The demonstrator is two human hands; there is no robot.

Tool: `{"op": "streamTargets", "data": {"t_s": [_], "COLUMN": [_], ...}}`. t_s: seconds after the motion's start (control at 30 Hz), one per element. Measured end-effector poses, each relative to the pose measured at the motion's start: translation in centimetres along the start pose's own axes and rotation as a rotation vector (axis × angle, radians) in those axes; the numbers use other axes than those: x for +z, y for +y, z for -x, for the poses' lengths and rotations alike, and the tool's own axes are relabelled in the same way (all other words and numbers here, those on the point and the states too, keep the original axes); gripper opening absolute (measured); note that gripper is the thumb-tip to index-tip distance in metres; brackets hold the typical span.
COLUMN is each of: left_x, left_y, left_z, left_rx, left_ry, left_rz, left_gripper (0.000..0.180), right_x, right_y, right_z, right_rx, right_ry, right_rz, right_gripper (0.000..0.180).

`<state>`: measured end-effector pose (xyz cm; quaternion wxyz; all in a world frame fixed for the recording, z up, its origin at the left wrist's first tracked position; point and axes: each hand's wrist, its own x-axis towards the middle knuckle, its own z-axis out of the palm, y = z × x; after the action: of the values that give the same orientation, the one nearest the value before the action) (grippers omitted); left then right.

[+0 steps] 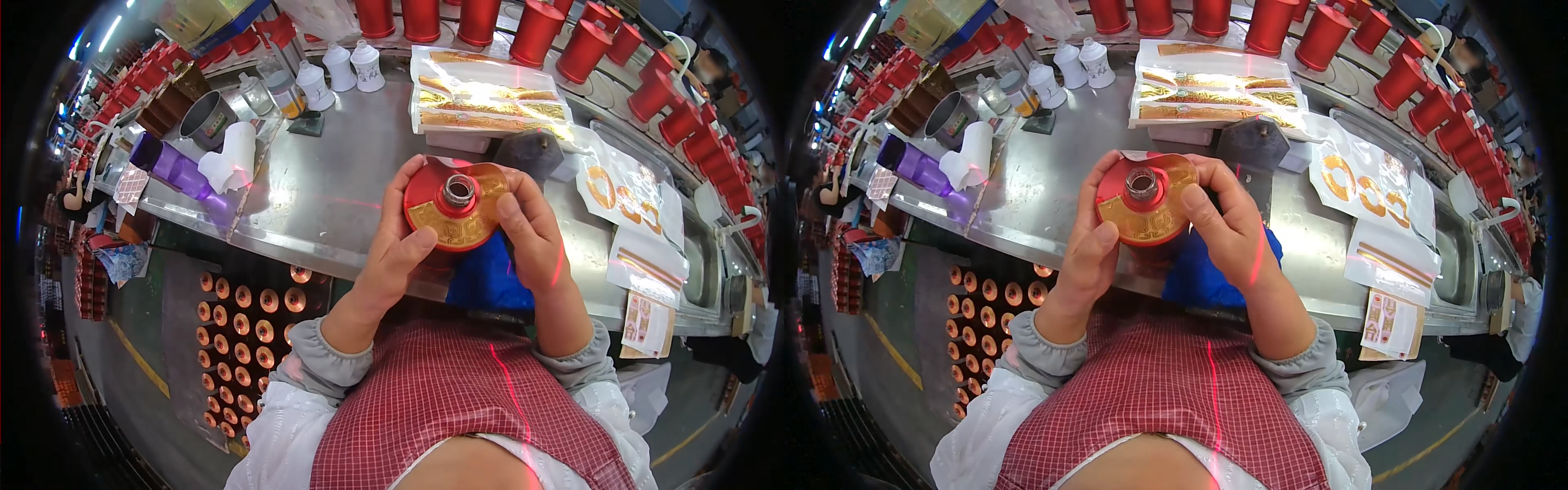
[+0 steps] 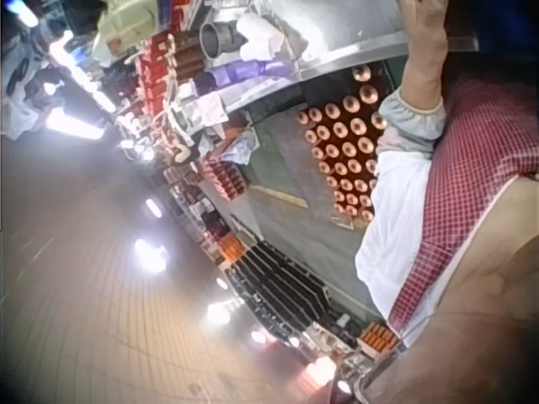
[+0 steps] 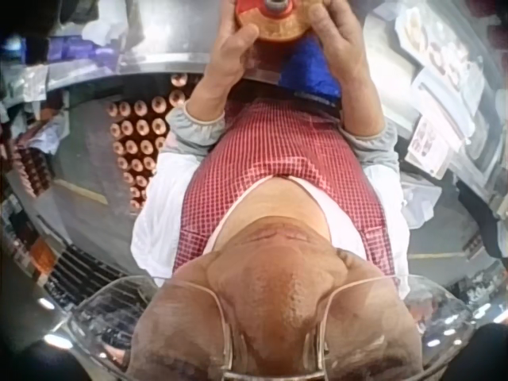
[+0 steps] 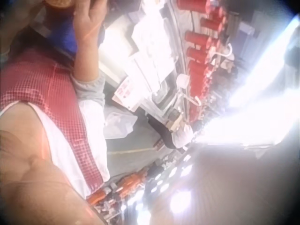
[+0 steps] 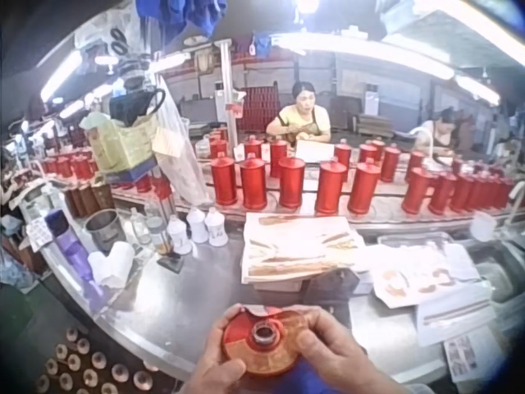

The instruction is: The person applies gold decorative stickers to red cylindrical containers. They wipe the container surface with a green cloth, peel a sticker from a sheet, and carefully apply it to the container's body and lid. The person handles multiple containers and sticker sheets on a stainless steel counter.

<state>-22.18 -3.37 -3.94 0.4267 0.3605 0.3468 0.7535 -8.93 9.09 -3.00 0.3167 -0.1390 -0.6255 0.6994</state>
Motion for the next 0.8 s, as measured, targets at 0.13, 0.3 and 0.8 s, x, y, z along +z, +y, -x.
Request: {"op": "streamTargets", "data": {"t_s": [0.13,0.3,0.8], "left_x": [-0.06,0.16,0.06], "left_y": [0.21,0.13,0.0], "left_z": [-0.36,-0.3,-0.07], "left_rx": [-0.025,-0.033,-0.049], "left_ry": [-0.011,0.001,0.018], "left_rz": [-0.02,-0.012,0.032], "left_gripper": [0.082,0.08,0.078], "right_x": [0.14,0.18,0.21], "right_y": [-0.22,-0.2,-0.08], "right_z": [0.07,0.09,0.57], "right_rx": [-0.172,-0.129,-0.085], "right_ry": [-0.016,-0.002,-0.005], "right_rz": [0.216,0.239,0.22], "right_gripper": [0.028,0.029,0.04]}}
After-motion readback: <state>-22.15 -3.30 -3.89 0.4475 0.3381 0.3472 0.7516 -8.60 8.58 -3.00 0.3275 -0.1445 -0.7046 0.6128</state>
